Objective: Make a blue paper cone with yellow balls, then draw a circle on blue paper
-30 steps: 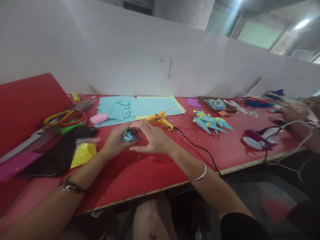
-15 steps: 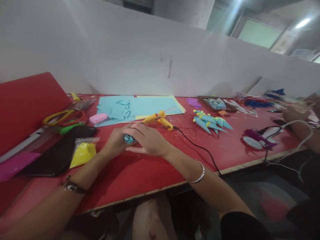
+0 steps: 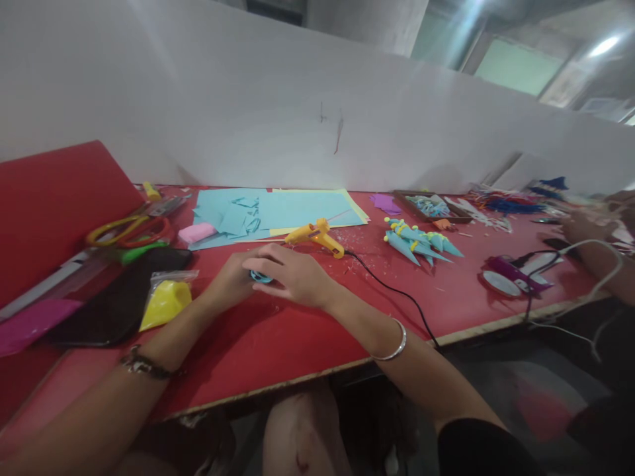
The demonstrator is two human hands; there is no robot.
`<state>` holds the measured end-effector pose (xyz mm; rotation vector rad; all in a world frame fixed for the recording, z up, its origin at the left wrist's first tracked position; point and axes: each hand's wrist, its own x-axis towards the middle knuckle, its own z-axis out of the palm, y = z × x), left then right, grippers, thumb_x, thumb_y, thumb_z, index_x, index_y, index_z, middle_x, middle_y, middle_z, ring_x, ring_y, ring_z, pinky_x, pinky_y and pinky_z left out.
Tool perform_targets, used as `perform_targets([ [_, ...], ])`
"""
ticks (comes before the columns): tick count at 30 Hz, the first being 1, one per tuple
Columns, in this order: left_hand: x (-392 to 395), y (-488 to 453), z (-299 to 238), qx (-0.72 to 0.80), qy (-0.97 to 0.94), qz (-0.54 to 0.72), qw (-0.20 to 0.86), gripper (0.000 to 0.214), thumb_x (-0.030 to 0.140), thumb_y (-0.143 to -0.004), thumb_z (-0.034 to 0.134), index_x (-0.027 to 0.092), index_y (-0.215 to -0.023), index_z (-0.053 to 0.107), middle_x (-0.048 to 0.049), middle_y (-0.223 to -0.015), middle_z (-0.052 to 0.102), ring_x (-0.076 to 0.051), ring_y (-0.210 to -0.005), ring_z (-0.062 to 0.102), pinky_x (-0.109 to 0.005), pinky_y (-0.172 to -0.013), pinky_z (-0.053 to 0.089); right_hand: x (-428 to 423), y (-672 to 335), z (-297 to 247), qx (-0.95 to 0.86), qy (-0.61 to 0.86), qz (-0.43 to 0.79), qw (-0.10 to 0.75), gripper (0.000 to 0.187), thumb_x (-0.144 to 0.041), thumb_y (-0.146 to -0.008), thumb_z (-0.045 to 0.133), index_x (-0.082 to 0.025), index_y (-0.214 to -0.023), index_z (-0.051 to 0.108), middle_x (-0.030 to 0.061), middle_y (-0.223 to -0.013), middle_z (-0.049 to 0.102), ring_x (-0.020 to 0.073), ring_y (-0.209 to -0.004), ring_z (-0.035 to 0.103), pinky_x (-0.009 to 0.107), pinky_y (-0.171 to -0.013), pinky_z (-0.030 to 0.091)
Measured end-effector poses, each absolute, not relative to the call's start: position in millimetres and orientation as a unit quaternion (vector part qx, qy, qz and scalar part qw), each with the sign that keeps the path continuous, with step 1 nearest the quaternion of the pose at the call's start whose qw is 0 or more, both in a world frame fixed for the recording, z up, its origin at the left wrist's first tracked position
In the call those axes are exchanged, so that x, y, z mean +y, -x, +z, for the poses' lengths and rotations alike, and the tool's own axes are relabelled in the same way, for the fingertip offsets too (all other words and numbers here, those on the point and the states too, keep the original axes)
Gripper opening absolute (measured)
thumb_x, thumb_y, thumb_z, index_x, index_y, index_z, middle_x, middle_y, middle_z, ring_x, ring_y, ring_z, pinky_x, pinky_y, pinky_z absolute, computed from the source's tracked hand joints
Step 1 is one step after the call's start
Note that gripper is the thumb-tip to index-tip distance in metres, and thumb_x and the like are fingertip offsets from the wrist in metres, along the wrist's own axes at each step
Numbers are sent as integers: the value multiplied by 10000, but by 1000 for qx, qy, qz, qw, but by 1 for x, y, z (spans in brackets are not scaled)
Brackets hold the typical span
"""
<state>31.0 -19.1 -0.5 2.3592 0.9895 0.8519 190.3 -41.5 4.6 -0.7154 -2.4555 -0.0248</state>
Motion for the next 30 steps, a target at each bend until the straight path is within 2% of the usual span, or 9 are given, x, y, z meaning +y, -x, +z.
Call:
perform_targets([
  [4,-20,-31,-1,344,-853,303,250,197,223,-682,502,107,-825,573,-50,-836,663,-159,-735,574,-237,-638,457,-41,-193,4,-920,272,8,283,216,-279,-894,414,-184,-1048,532,84,-1047,513,152,-917,519,248,-700,460],
  [9,-17,-28,-3,345,-854,287,262,103,201,-672,521,137,-747,550,-20,-790,641,-156,-733,573,-227,-638,453,-36,-195,4,-928,244,49,278,202,-222,-874,447,-161,-1050,528,90,-1052,482,151,-932,507,271,-775,453],
  [13,-14,-25,-6,354,-857,268,260,142,221,-690,534,147,-809,563,-13,-829,645,-145,-740,566,-212,-644,447,-35,-197,6,-933,235,57,266,200,-180,-864,459,-156,-1053,520,87,-1053,475,146,-946,505,271,-799,446],
  [18,-14,-26,-5,352,-866,246,255,201,269,-720,562,151,-882,556,-9,-879,642,-154,-792,568,-195,-675,438,-36,-197,8,-937,249,21,243,194,-149,-856,457,-136,-1036,529,94,-1045,489,149,-926,506,251,-747,440],
  [23,-16,-26,-5,372,-862,236,252,165,290,-710,558,158,-809,555,-4,-834,651,-160,-764,577,-186,-642,432,-36,-196,6,-937,268,-2,222,187,-163,-857,454,-173,-1024,537,77,-1024,499,151,-890,503,238,-667,420],
  [30,-16,-25,0,349,-877,248,218,156,210,-676,479,139,-785,566,-22,-800,662,-158,-711,575,-224,-631,432,-36,-197,5,-927,254,54,269,183,-220,-874,437,-164,-1019,534,78,-1018,494,140,-886,500,234,-690,418],
])
